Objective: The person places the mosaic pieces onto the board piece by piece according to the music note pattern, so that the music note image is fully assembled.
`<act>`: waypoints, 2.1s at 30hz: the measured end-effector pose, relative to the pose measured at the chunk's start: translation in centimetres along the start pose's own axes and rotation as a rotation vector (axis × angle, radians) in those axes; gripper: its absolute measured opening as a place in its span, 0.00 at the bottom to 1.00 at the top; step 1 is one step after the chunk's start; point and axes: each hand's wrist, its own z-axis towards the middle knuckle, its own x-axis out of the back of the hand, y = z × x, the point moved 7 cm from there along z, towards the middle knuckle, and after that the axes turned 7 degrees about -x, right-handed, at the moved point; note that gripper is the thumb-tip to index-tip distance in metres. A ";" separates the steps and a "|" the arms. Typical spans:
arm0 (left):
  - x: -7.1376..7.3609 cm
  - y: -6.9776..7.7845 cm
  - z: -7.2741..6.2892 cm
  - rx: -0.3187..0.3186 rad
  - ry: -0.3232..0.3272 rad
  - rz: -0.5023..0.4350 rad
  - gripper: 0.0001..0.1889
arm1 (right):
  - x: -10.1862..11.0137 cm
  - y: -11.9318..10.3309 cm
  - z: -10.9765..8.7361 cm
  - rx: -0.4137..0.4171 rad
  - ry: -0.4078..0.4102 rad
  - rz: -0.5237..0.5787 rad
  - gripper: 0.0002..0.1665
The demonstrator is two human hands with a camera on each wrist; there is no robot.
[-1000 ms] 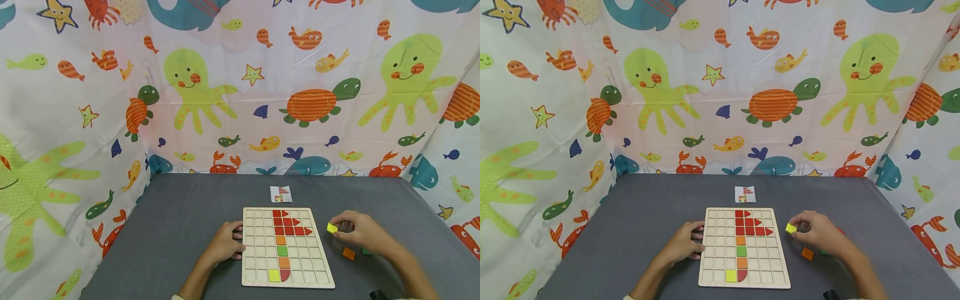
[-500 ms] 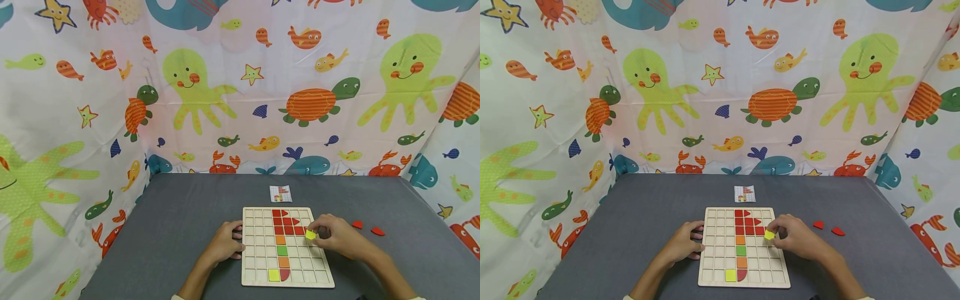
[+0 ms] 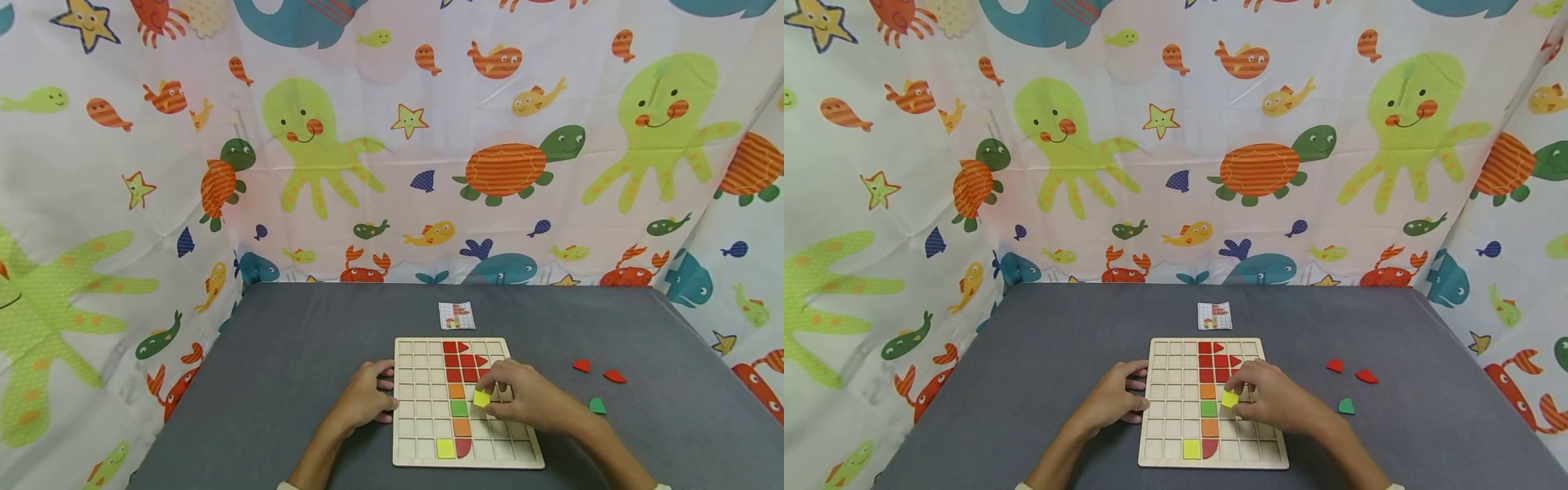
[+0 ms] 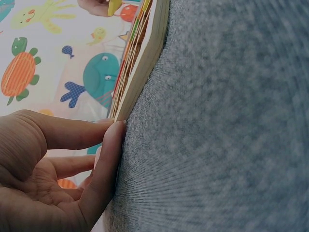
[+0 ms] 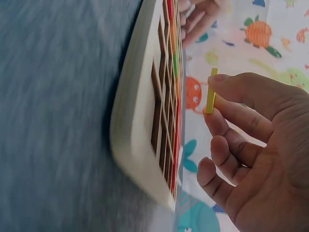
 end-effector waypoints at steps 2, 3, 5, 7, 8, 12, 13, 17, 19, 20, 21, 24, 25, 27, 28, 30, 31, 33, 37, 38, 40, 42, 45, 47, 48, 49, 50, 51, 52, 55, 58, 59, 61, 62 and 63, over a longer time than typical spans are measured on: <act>0.0 0.0 0.0 0.004 -0.001 0.000 0.40 | -0.5 -0.5 0.3 0.016 -0.014 -0.005 0.11; 0.0 0.0 0.0 0.008 -0.003 -0.001 0.40 | -0.7 -0.7 0.4 0.021 -0.021 -0.007 0.11; 0.0 0.0 0.0 0.011 -0.004 -0.005 0.40 | -1.2 -1.1 0.6 0.024 -0.037 -0.007 0.12; -0.1 0.0 0.1 0.013 -0.004 -0.011 0.40 | -1.6 -1.5 0.8 0.024 -0.050 -0.014 0.12; -0.1 0.1 0.1 0.014 -0.004 -0.012 0.40 | -1.8 -1.8 0.9 0.023 -0.059 -0.014 0.12; -0.1 0.0 0.1 0.012 -0.001 -0.014 0.40 | -2.7 -2.7 1.3 0.010 -0.094 -0.015 0.11; -0.1 0.0 0.2 0.012 0.000 -0.013 0.40 | -3.0 -2.9 1.4 0.004 -0.106 -0.013 0.11; 0.0 0.0 0.2 0.010 0.002 -0.008 0.40 | -3.8 -3.8 1.9 0.006 -0.146 0.003 0.11; 0.0 0.0 0.2 0.009 0.003 -0.009 0.40 | -4.1 -4.1 2.1 0.020 -0.157 -0.007 0.11; 0.0 0.0 0.2 0.008 0.004 -0.009 0.40 | -4.3 -4.2 2.3 0.025 -0.163 -0.009 0.11; 0.0 0.0 0.1 0.008 0.003 -0.009 0.40 | -4.5 -4.2 2.3 0.028 -0.169 -0.012 0.12; 0.0 0.0 0.1 0.011 0.003 -0.010 0.40 | -4.9 -4.1 2.5 0.021 -0.188 -0.027 0.12; 0.0 0.0 0.1 0.012 0.003 -0.010 0.40 | -5.0 -4.1 2.5 0.017 -0.194 -0.027 0.11; 0.0 0.0 0.1 0.013 0.002 -0.010 0.40 | -5.1 -4.2 2.4 0.018 -0.202 -0.028 0.10; 0.0 0.0 0.1 0.014 0.002 -0.009 0.40 | -5.2 -4.2 2.4 0.018 -0.204 -0.028 0.10; 0.0 0.0 0.1 0.016 0.002 -0.009 0.40 | -5.2 -4.3 2.4 0.025 -0.208 -0.021 0.09; 0.0 -0.1 0.1 0.016 0.001 -0.006 0.40 | -5.2 -4.4 2.3 0.028 -0.208 -0.019 0.09; 0.0 -0.1 0.1 0.016 0.000 -0.002 0.40 | -5.2 -4.5 2.3 0.032 -0.208 -0.014 0.09; -0.1 -0.1 0.1 0.015 -0.004 0.002 0.40 | -5.3 -4.6 2.2 0.039 -0.208 -0.006 0.09; -0.1 -0.1 0.1 0.014 -0.005 0.004 0.40 | -5.3 -4.7 2.3 0.044 -0.207 -0.006 0.10; -0.1 -0.2 0.1 0.014 -0.005 0.005 0.39 | -5.4 -4.6 2.3 0.040 -0.206 -0.007 0.10; -0.1 -0.2 0.1 0.017 -0.004 0.011 0.39 | -5.5 -4.6 2.3 0.032 -0.204 -0.009 0.10; 0.0 -0.2 0.1 0.018 0.001 0.013 0.39 | -5.5 -4.7 2.3 0.024 -0.204 -0.005 0.10; 0.0 -0.2 0.1 0.018 0.002 0.014 0.40 | -5.4 -4.8 2.2 0.028 -0.205 0.006 0.11; 0.0 -0.2 0.1 0.015 0.003 0.013 0.40 | -5.4 -4.8 2.2 0.032 -0.203 0.012 0.11; 0.0 -0.1 0.1 0.013 0.004 0.013 0.40 | -5.3 -4.8 2.2 0.035 -0.201 0.015 0.12; 0.0 -0.2 0.1 0.012 0.004 0.013 0.40 | -5.3 -4.8 2.1 0.037 -0.195 0.015 0.12; 0.0 -0.2 0.1 0.014 0.004 0.014 0.40 | -5.2 -4.7 2.0 0.037 -0.188 0.013 0.12; 0.0 -0.2 0.1 0.014 0.004 0.014 0.40 | -5.1 -4.7 2.0 0.040 -0.179 0.007 0.12; 0.0 -0.2 0.2 0.015 0.004 0.018 0.40 | -4.6 -4.1 1.6 0.020 -0.155 0.000 0.11; 0.0 -0.2 0.2 0.019 0.003 0.017 0.39 | -4.0 -3.3 1.2 -0.001 -0.130 0.021 0.12; 0.0 -0.1 0.2 0.018 0.002 0.014 0.39 | -3.7 -3.1 1.1 -0.007 -0.119 0.032 0.13; 0.0 -0.1 0.2 0.022 0.002 0.007 0.39 | -3.1 -2.6 0.7 -0.011 -0.097 0.050 0.14; 0.0 0.0 0.2 0.021 0.002 0.003 0.40 | -2.8 -2.4 0.5 -0.007 -0.085 0.051 0.14; 0.0 0.0 0.2 0.019 0.002 0.000 0.40 | -2.5 -2.1 0.3 -0.005 -0.074 0.052 0.14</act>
